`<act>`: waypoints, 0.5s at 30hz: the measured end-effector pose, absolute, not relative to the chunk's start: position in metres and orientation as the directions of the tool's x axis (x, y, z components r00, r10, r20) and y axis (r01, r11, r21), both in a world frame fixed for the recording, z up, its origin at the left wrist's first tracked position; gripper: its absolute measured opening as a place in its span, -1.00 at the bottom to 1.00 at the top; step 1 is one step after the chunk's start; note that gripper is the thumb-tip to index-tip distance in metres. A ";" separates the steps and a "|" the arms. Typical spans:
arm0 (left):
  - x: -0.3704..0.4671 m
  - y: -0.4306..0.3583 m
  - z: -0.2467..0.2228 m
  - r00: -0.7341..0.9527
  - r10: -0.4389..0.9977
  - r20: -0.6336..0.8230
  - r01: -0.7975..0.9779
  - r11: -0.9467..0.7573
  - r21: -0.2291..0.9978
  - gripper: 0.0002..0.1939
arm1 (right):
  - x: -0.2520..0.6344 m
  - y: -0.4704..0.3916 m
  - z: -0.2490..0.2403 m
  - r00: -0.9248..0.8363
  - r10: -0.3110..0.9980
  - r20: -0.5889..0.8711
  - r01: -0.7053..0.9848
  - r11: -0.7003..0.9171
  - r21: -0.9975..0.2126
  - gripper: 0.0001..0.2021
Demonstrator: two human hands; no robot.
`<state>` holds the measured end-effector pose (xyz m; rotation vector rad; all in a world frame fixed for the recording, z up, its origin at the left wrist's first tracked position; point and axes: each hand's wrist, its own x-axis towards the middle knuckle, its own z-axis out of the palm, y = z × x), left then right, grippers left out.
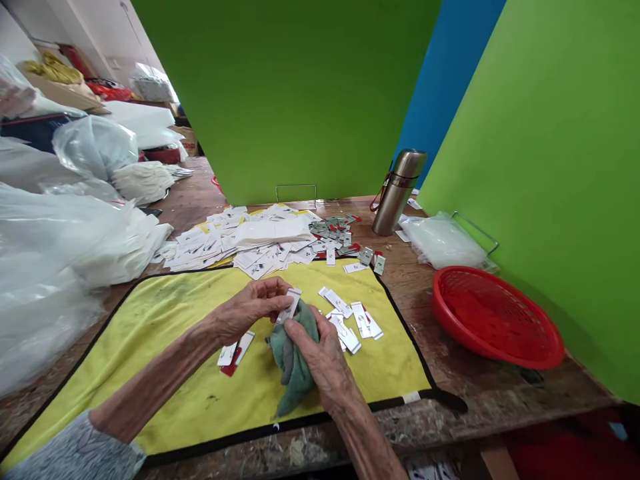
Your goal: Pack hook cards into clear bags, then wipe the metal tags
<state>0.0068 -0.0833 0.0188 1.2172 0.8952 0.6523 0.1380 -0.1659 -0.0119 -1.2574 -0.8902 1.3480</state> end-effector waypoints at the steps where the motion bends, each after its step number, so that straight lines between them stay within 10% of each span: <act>1: 0.007 -0.084 0.020 0.511 0.829 -0.225 0.040 0.238 0.970 -0.68 | 0.138 -0.164 -0.012 0.086 0.972 -0.219 -0.208 -0.198 -0.958 -0.66; 7: 0.003 -0.082 0.027 0.383 0.908 -0.168 0.011 0.177 0.984 -0.74 | 0.140 -0.159 -0.008 0.194 0.949 -0.249 -0.123 -0.228 -0.966 -0.75; 15: -0.007 -0.084 0.024 0.262 0.914 -0.308 0.047 0.307 0.951 -0.81 | 0.168 -0.169 0.019 0.307 0.936 0.170 0.671 -0.086 -0.736 -0.72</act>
